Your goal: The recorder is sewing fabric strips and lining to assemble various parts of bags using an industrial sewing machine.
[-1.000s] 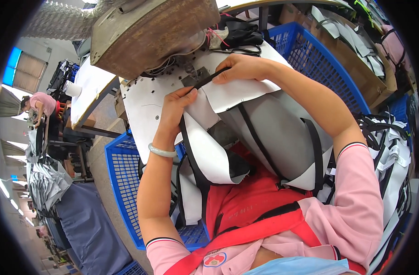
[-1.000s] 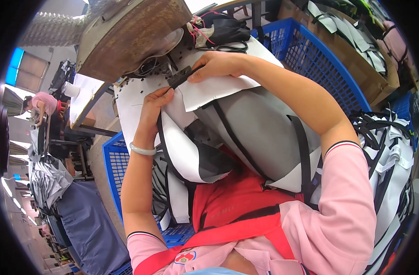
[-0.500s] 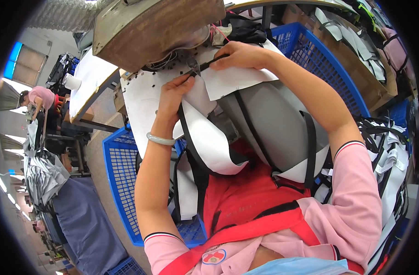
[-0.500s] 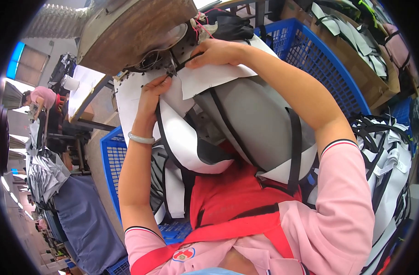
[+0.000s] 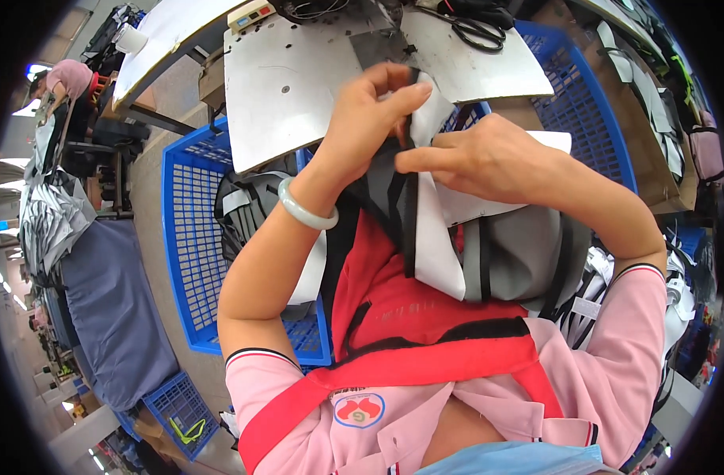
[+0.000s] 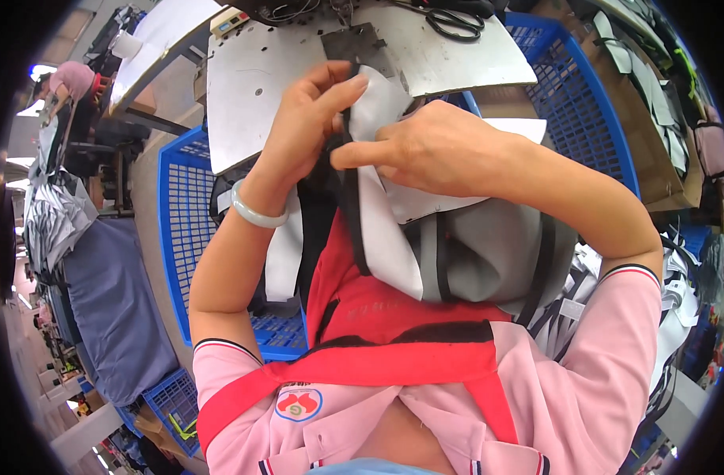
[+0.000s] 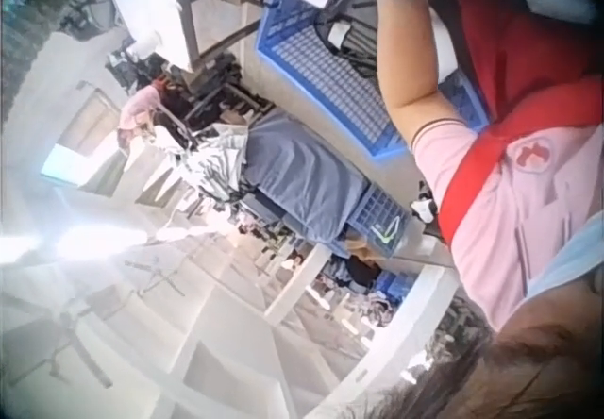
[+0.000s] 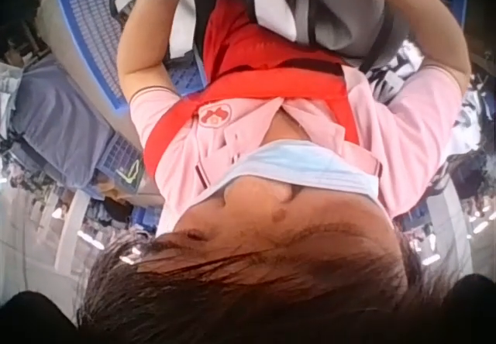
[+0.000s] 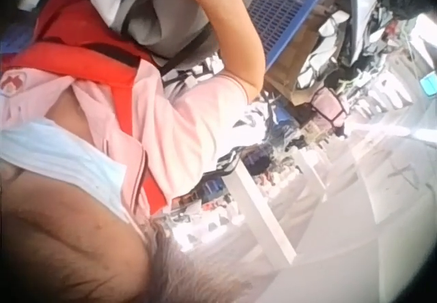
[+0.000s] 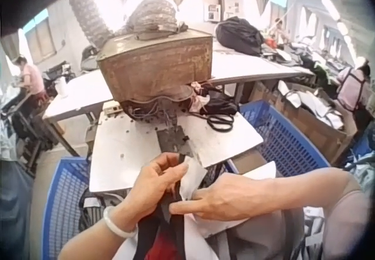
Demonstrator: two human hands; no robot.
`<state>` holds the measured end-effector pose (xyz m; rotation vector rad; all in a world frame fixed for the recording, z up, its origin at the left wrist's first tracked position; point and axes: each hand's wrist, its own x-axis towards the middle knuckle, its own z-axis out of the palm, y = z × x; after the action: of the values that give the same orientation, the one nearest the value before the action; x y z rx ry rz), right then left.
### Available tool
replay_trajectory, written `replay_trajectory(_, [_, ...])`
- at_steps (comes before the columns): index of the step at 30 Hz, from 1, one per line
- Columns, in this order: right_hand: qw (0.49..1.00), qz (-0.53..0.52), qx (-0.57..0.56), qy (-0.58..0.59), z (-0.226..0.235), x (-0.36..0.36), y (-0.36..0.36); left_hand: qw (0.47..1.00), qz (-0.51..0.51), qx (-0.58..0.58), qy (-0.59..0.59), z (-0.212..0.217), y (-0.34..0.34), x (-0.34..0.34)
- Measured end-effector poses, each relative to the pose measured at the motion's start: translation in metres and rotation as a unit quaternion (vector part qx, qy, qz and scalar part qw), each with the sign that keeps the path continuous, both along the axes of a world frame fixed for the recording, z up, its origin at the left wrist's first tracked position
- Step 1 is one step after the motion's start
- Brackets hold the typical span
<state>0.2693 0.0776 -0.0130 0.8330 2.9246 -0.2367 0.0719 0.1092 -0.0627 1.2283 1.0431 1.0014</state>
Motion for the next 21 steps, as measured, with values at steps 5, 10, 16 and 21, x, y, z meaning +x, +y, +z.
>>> replay_trajectory(5, [0.988,-0.065,-0.051,0.133,0.003,0.023,0.001,0.975,-0.028,0.065,0.212,-0.087,-0.037,-0.070])
replay_trajectory(10, [0.951,-0.117,-0.116,0.263,-0.004,0.056,-0.006,0.759,0.081,0.203,0.614,-0.181,-0.069,-0.125])
replay_trajectory(16, [0.788,-0.376,-0.311,0.374,-0.017,0.159,0.034,0.866,-0.006,0.135,0.482,-0.115,-0.088,-0.117])
replay_trajectory(21, [0.835,-0.512,-0.187,0.072,-0.094,0.223,0.037,0.855,-0.160,0.280,0.405,-0.015,-0.114,-0.072])
